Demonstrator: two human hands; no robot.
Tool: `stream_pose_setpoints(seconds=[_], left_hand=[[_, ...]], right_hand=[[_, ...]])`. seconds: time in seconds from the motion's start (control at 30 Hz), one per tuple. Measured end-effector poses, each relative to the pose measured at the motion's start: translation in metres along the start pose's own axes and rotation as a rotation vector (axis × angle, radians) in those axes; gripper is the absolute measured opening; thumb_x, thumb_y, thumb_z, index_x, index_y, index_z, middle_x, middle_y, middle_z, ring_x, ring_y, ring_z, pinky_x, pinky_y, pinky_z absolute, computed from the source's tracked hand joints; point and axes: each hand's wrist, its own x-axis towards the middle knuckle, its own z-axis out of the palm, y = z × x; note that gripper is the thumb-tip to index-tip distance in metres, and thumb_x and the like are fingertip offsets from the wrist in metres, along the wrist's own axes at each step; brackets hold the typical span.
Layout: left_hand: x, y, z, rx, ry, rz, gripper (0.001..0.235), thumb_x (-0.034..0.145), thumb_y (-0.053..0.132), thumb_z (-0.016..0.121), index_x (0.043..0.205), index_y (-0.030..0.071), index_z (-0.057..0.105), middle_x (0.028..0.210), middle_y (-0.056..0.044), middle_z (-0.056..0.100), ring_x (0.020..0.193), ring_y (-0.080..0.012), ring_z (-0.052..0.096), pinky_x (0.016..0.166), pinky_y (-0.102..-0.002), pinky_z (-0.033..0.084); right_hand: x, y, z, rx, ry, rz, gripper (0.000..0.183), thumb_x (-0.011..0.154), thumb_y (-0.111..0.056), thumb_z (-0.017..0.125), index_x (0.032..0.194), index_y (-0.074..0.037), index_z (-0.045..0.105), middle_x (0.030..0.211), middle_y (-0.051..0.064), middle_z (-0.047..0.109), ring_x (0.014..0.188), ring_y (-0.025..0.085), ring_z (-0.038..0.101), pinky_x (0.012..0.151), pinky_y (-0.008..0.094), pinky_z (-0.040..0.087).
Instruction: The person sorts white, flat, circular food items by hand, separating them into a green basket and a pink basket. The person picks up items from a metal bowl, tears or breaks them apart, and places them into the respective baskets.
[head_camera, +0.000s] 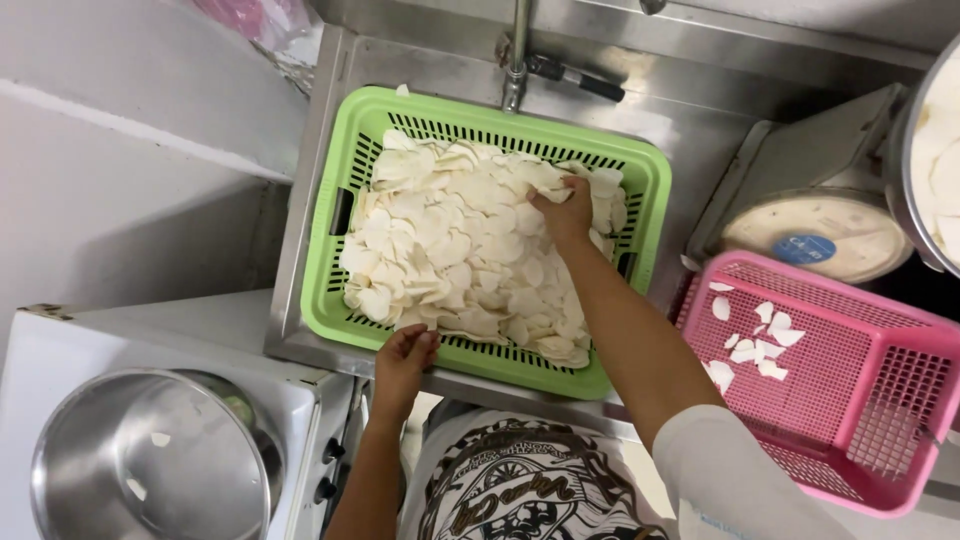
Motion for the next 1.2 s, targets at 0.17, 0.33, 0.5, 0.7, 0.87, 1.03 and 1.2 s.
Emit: stream_pose_setpoints(seconds=[0.17, 0.33, 0.5, 0.7, 0.87, 1.03, 1.2], left_hand=[[0.007, 0.023, 0.005, -0.026, -0.002, -0.001, 0.026, 0.100, 0.007, 0.064, 0.124, -0.003, 0.066, 0.109, -0.016, 0.074, 0.095, -0.0208, 0.072, 0.083, -0.031, 0.061], [0.016, 0.025, 0.009, -0.039, -0.021, 0.026, 0.025, 0.100, 0.008, 0.065, 0.122, -0.003, 0.065, 0.108, -0.016, 0.074, 0.094, -0.0199, 0.072, 0.083, -0.031, 0.062], [0.014, 0.034, 0.020, -0.015, -0.038, 0.000, 0.024, 0.100, 0.009, 0.065, 0.122, -0.001, 0.067, 0.108, -0.015, 0.075, 0.095, -0.0208, 0.073, 0.085, -0.034, 0.062], [0.024, 0.022, 0.048, 0.003, -0.130, 0.049, 0.028, 0.098, 0.011, 0.070, 0.124, 0.000, 0.066, 0.109, -0.018, 0.076, 0.096, -0.0222, 0.074, 0.084, -0.035, 0.063], [-0.006, 0.087, 0.107, -0.054, -0.302, 0.074, 0.060, 0.095, 0.021, 0.075, 0.144, -0.002, 0.051, 0.140, -0.028, 0.056, 0.119, -0.0352, 0.064, 0.098, -0.048, 0.056], [-0.022, 0.111, 0.187, -0.300, -0.570, 0.104, 0.041, 0.098, 0.023, 0.074, 0.129, -0.002, 0.065, 0.120, -0.021, 0.068, 0.107, -0.0351, 0.071, 0.093, -0.058, 0.060], [-0.092, 0.190, 0.293, -0.157, -0.779, 0.281, 0.048, 0.100, 0.020, 0.069, 0.141, -0.002, 0.057, 0.122, -0.016, 0.067, 0.097, -0.0182, 0.067, 0.081, -0.040, 0.067]], right_hand=[[0.008, -0.006, 0.014, -0.106, 0.001, 0.052, 0.076, 0.083, -0.040, 0.091, 0.141, -0.019, 0.046, 0.140, 0.017, 0.053, 0.133, 0.033, 0.054, 0.112, 0.043, 0.044], [-0.009, -0.016, 0.007, -0.137, -0.152, -0.082, 0.046, 0.090, -0.026, 0.081, 0.128, -0.012, 0.059, 0.130, 0.016, 0.059, 0.121, 0.032, 0.058, 0.101, 0.045, 0.049], [-0.044, -0.035, -0.015, -0.477, -0.467, -0.192, 0.069, 0.079, -0.030, 0.087, 0.140, -0.014, 0.058, 0.141, 0.018, 0.058, 0.130, 0.040, 0.056, 0.110, 0.051, 0.046], [-0.050, -0.020, -0.021, -0.143, -0.563, -0.236, 0.050, 0.075, -0.019, 0.087, 0.122, -0.013, 0.072, 0.123, 0.014, 0.068, 0.123, 0.029, 0.057, 0.109, 0.044, 0.041], [-0.135, -0.120, -0.085, 0.016, -0.696, -0.146, 0.045, 0.075, -0.013, 0.090, 0.116, -0.009, 0.073, 0.110, 0.003, 0.070, 0.103, 0.016, 0.062, 0.096, 0.033, 0.051], [-0.148, -0.148, -0.159, -0.022, -0.630, -0.326, 0.035, 0.092, -0.018, 0.079, 0.125, -0.008, 0.071, 0.105, 0.007, 0.072, 0.099, 0.015, 0.059, 0.091, 0.034, 0.052], [-0.171, -0.193, -0.278, 0.056, -0.227, -0.613, 0.050, 0.092, -0.003, 0.079, 0.139, -0.009, 0.062, 0.126, 0.009, 0.063, 0.109, 0.016, 0.058, 0.094, 0.035, 0.058]])
